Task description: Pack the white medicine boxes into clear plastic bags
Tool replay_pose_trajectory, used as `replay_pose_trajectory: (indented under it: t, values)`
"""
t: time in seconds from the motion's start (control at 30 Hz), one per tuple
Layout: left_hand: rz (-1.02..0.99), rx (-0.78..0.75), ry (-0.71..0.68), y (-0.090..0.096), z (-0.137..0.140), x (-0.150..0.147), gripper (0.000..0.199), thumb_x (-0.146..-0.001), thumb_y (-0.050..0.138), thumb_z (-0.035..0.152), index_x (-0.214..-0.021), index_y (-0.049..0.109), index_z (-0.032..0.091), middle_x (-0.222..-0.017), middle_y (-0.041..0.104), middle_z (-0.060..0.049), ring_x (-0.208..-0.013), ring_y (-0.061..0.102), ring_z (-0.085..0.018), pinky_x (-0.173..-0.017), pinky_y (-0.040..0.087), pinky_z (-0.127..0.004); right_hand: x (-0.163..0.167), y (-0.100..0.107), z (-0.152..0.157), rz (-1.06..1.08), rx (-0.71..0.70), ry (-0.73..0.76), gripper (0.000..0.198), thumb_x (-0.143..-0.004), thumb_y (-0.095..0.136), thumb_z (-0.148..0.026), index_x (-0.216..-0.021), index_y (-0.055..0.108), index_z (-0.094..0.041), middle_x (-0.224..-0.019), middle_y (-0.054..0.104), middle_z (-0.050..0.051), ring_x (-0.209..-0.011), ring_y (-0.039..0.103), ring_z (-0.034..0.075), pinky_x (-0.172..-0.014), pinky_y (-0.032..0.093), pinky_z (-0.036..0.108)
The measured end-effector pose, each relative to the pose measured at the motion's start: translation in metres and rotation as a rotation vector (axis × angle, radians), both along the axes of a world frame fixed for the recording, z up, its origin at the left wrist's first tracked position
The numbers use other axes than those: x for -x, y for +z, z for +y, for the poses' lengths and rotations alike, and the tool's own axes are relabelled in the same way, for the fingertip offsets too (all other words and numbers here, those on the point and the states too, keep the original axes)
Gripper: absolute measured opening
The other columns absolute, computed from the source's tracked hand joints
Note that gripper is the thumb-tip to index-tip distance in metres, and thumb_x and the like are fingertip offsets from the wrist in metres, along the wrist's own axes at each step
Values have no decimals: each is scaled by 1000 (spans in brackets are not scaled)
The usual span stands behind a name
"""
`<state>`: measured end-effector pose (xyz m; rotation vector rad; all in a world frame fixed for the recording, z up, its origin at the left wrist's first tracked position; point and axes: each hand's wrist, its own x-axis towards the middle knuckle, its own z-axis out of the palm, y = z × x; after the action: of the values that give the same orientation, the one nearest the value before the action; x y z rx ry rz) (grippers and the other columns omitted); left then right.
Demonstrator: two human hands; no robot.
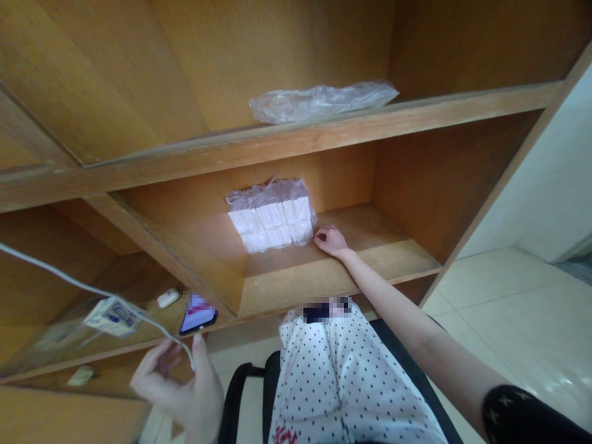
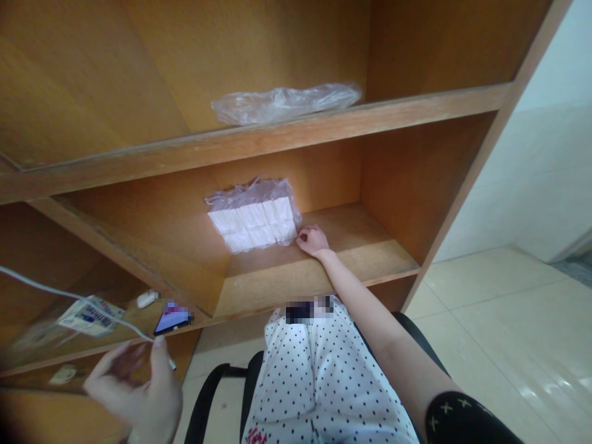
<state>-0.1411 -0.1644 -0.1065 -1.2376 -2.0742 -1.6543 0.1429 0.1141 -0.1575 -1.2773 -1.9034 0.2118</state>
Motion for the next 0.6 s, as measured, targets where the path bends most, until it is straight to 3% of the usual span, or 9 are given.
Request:
replay_pose_trajectory:
  t: [0.07,0.13,0.2,0.3,0.4,0.5,0.6]
  values:
    - [163,95,129,-18,3,24,78,-72,56,60,-126,42,7,-119,45,-18,-117,42,-34,-102,33,-49,1,-1,1,9,5,-3,12,-78,56,-24,-73,67,-20,-85,66,5,-88,56,19,-85,41,32]
    - [182,286,185,-45,4,54,89,-68,54,66,-128,40,2,-116,47,-22,-122,36,-40,-103,29,-54,1,-1,1,15,5,-4,12,-77,57,-24,-73,67,-20,-85,66,5,-88,56,19,-85,42,32]
    - [73,530,133,-73,5,83,94,-66,53,67,-128,38,-2,-117,47,-26,-121,37,-43,-98,35,-54,1,-1,1,18,3,-2,12,-77,57,-23,-72,67,-20,-84,66,4,-87,56,19,-85,42,31]
    - [-128,759,-11,-104,12,109,77,-70,52,59,-123,45,4,-117,54,-21,-93,59,-32,-90,44,-43,1,-1,0,19,-2,0,12,-77,56,-22,-71,67,-20,-83,66,4,-86,57,19,-85,42,31]
    - [-147,796,30,-116,20,115,64,-76,47,53,-121,48,8,-117,58,-18,-86,61,-29,-88,44,-42,1,0,-1,16,-4,5,13,-78,56,-22,-72,67,-20,-83,66,4,-86,57,19,-85,41,31]
    - [-133,791,72,-114,25,113,57,-78,44,52,-113,55,9,-109,62,-18,-91,61,-31,-85,44,-40,0,0,0,18,0,8,12,-78,56,-22,-73,67,-20,-83,67,4,-86,58,19,-85,41,31]
    - [-192,810,-20,-107,24,110,50,-74,45,54,-95,64,13,-87,66,-12,-86,63,-30,-79,45,-36,-1,-2,0,29,3,11,12,-77,56,-23,-72,67,-20,-83,67,4,-85,58,19,-85,41,32]
